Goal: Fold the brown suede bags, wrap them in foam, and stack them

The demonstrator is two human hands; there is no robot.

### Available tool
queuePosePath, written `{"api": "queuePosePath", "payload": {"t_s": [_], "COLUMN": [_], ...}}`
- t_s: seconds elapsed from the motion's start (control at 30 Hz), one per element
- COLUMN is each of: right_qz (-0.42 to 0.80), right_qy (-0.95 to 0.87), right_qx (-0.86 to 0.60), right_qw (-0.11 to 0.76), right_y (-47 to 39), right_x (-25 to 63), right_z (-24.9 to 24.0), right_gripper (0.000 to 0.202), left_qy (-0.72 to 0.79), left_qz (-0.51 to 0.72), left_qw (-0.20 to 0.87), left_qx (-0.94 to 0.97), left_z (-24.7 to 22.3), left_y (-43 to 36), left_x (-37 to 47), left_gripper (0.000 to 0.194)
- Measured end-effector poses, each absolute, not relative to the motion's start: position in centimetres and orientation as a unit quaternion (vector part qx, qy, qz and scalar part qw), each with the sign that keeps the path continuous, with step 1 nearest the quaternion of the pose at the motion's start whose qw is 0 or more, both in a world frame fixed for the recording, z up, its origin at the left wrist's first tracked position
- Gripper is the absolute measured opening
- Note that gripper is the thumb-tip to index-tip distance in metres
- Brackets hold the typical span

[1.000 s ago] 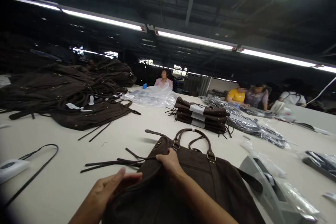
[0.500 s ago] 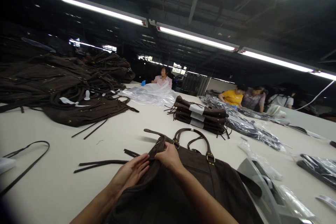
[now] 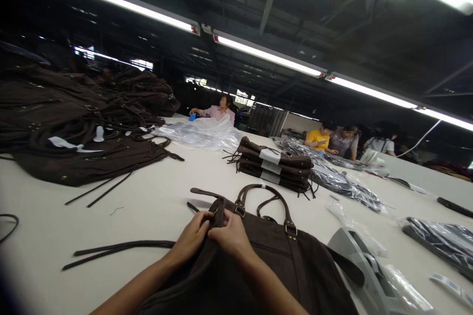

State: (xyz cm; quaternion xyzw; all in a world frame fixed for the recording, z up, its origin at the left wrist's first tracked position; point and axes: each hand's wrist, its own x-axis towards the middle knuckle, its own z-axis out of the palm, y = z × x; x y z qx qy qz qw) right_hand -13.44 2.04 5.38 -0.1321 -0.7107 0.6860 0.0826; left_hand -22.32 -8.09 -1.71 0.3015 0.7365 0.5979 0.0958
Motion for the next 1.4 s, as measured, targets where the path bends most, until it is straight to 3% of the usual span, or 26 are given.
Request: {"api": "queuePosePath", "payload": {"t_s": [0.27,0.37,0.6,0.7,0.87,1.1,1.3,1.4], "right_qz": [0.707,0.71,0.711,0.706,0.69,0.675,0.631,0.589], "right_qy": [-0.693,-0.689,-0.684,-0.689,-0.705,-0.718,-0.752,-0.772], "right_qx": [-0.116,-0.118,-0.129,-0.113,-0.107,-0.133,-0.125,-0.149], "right_qw": [0.087,0.091,0.104,0.117,0.12,0.11,0.14,0.186], "right_y": [1.9,1.8,1.2,0.8,0.4,0.1,0.6,0.6], "right_x": [-13.4,-13.4,-13.7,-14.1,-14.2,-14.4,-14.6,-13.2], "right_z": [5.0,5.0,4.5,3.8,3.5,3.3,2.4,2.2], "right_gripper": [0.038,0.038,0.051,0.052,0.048,0.049,0.033,0.024], "left_qy": [0.736,0.743,0.741,0.768,0.816,0.855,0.791,0.693], "left_qz": [0.557,0.549,0.537,0.524,0.507,0.454,0.47,0.478], "left_qw": [0.07,0.074,0.152,0.128,0.009,-0.118,-0.03,0.073], "left_qx": [0.378,0.375,0.374,0.344,0.278,0.222,0.391,0.535], "left_z": [-3.4,-3.7,-2.7,-2.6,-1.9,2.0,6.6,9.0], "left_y": [-8.3,-8.0,-8.1,-8.1,-8.6,-12.2,-12.3,-12.3], "left_x": [-21.9,-22.6,-23.8,-24.0,-24.5,-24.8,-20.2,-15.6], "left_gripper": [0.052,0.051,0.063,0.071,0.041,0.025,0.03,0.028]}}
